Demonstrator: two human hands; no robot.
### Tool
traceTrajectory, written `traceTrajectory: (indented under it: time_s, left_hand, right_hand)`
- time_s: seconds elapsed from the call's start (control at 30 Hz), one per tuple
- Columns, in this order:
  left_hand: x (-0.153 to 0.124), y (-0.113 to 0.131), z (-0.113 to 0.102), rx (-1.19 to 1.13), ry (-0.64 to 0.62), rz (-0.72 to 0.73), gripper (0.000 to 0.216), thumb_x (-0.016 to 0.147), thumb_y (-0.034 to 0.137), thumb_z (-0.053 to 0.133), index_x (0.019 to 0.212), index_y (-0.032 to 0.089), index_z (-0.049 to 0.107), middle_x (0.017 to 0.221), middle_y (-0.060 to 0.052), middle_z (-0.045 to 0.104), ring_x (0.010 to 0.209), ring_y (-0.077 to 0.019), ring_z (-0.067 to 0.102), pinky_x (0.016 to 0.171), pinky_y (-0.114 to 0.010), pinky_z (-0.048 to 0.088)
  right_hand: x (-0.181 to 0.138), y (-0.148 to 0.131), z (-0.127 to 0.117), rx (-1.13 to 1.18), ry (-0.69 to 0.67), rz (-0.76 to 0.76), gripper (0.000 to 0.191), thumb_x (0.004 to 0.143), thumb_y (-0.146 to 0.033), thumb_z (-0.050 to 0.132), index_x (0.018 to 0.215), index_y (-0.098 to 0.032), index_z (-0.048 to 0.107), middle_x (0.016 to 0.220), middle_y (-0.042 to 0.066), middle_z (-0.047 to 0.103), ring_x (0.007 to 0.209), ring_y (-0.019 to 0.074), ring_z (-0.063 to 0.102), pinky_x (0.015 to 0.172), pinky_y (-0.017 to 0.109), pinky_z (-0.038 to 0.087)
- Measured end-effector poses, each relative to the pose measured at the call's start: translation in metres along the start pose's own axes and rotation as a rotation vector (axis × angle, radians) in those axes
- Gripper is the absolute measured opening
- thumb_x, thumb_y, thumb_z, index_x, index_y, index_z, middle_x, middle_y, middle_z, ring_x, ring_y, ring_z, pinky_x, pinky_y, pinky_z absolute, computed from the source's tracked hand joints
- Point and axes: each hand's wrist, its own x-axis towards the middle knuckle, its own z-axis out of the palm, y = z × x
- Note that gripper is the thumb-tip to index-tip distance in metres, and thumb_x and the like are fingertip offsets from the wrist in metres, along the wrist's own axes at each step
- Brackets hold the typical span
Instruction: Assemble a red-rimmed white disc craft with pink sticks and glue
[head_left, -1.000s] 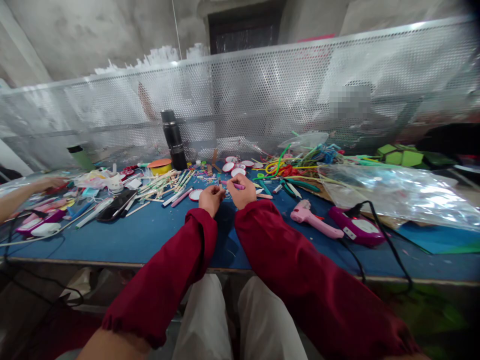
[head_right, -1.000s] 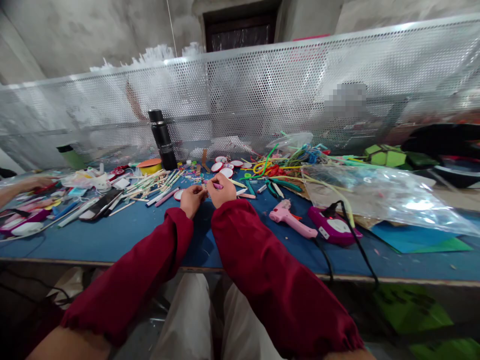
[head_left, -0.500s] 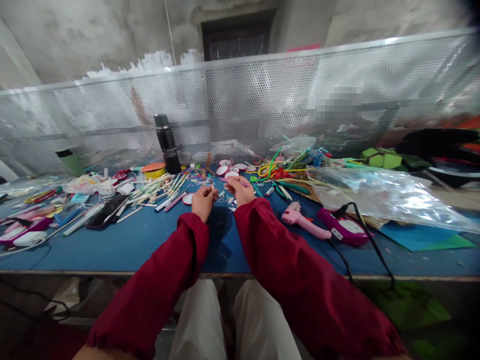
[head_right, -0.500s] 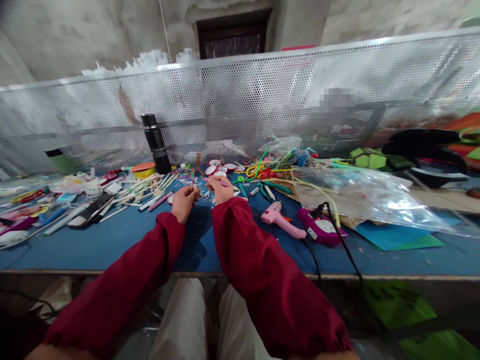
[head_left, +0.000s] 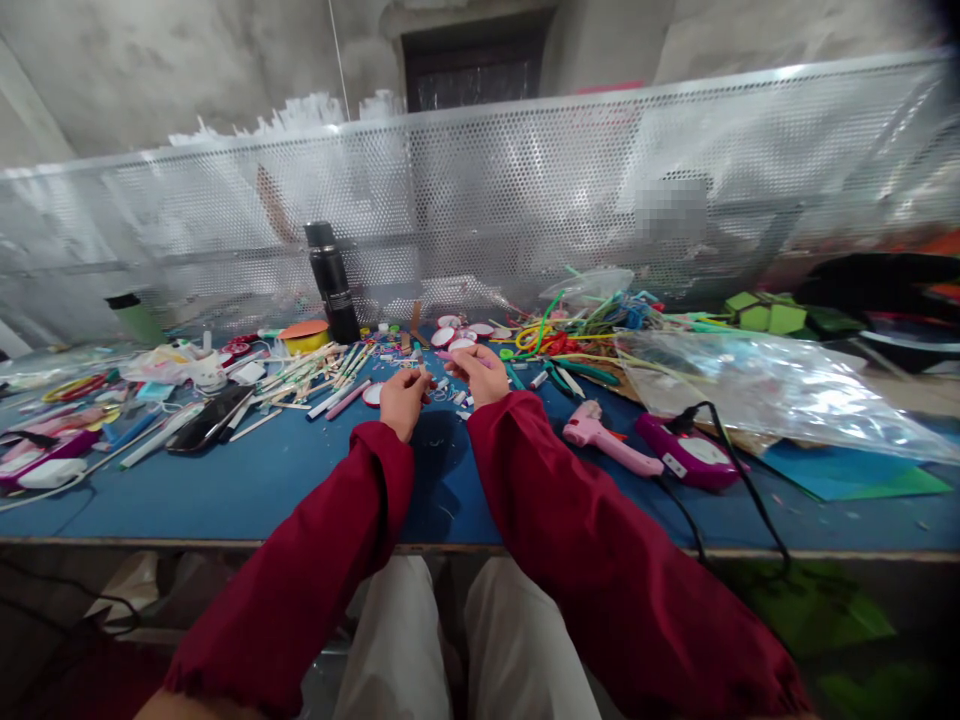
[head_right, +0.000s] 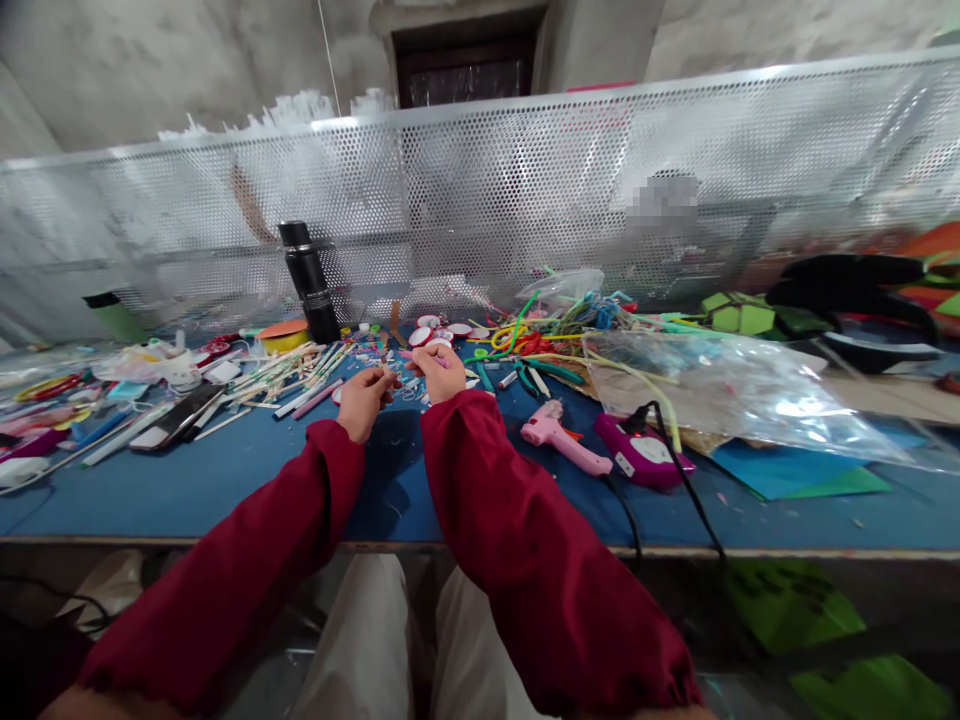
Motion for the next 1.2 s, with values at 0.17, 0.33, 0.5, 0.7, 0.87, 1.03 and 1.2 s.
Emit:
traceTrajectory:
  time_s: [0.17,0.33,0.5,0.7,0.87,1.03,1.2]
  left_hand:
    - [0.0,0.002,0.0,-0.074,-0.022,-0.035,0.013,0.075,0.027,0.061,0.081,0.016,0.066,0.068,0.0,0.064,0.048,-0.0071,0.046,0.045,-0.02,0.032]
    - [0.001,0.001,-0.001,-0.039,-0.023,0.001,0.015,0.076,0.03,0.06,0.072,0.016,0.065,0.064,0.0,0.062,0.05,-0.0077,0.046,0.047,-0.021,0.033]
    - [0.005,-0.005,0.0,-0.062,-0.043,0.046,0.019,0.076,0.035,0.062,0.072,0.016,0.064,0.063,0.001,0.059,0.048,-0.0076,0.041,0.046,-0.022,0.03]
    - [0.006,-0.007,0.0,-0.057,-0.049,0.037,0.022,0.075,0.037,0.062,0.073,0.015,0.065,0.062,0.0,0.058,0.049,-0.0079,0.04,0.048,-0.022,0.031]
    - [0.005,-0.007,0.001,-0.074,-0.048,0.033,0.022,0.075,0.036,0.063,0.071,0.015,0.065,0.061,0.001,0.057,0.049,-0.0078,0.038,0.047,-0.023,0.029]
    - [0.006,-0.006,0.0,-0.078,-0.037,0.036,0.021,0.074,0.036,0.064,0.075,0.015,0.067,0.061,0.001,0.057,0.048,-0.0079,0.039,0.047,-0.023,0.028]
    - [0.006,-0.006,0.0,-0.098,-0.006,0.023,0.022,0.073,0.037,0.065,0.079,0.015,0.068,0.061,0.001,0.059,0.048,-0.0079,0.039,0.046,-0.023,0.027]
  right_hand:
    - [-0.005,-0.002,0.002,-0.085,-0.028,-0.063,0.013,0.062,-0.03,0.066,0.059,-0.02,0.057,0.053,-0.002,0.064,0.053,0.013,0.058,0.056,0.026,0.048]
    - [-0.007,-0.003,0.002,-0.148,-0.019,-0.098,0.015,0.064,-0.031,0.065,0.057,-0.02,0.057,0.052,-0.002,0.061,0.051,0.0122,0.055,0.054,0.026,0.046]
    - [-0.007,-0.003,0.003,-0.155,-0.028,-0.077,0.015,0.064,-0.03,0.064,0.058,-0.02,0.056,0.052,-0.002,0.062,0.051,0.0123,0.055,0.053,0.025,0.045]
    - [-0.005,0.0,0.003,-0.101,-0.012,-0.061,0.018,0.063,-0.033,0.066,0.058,-0.02,0.055,0.051,-0.003,0.063,0.05,0.011,0.055,0.054,0.024,0.046]
    - [-0.004,0.003,0.003,-0.101,0.009,-0.077,0.018,0.065,-0.032,0.067,0.059,-0.02,0.054,0.051,-0.003,0.063,0.05,0.0118,0.056,0.055,0.025,0.046]
    - [0.001,0.003,0.0,-0.086,0.071,-0.076,0.017,0.065,-0.028,0.066,0.058,-0.02,0.053,0.05,-0.003,0.062,0.05,0.0113,0.055,0.054,0.024,0.045]
    - [0.007,0.007,-0.004,0.005,0.086,-0.025,0.016,0.066,-0.029,0.066,0.06,-0.019,0.055,0.049,-0.004,0.061,0.047,0.0106,0.054,0.051,0.023,0.044]
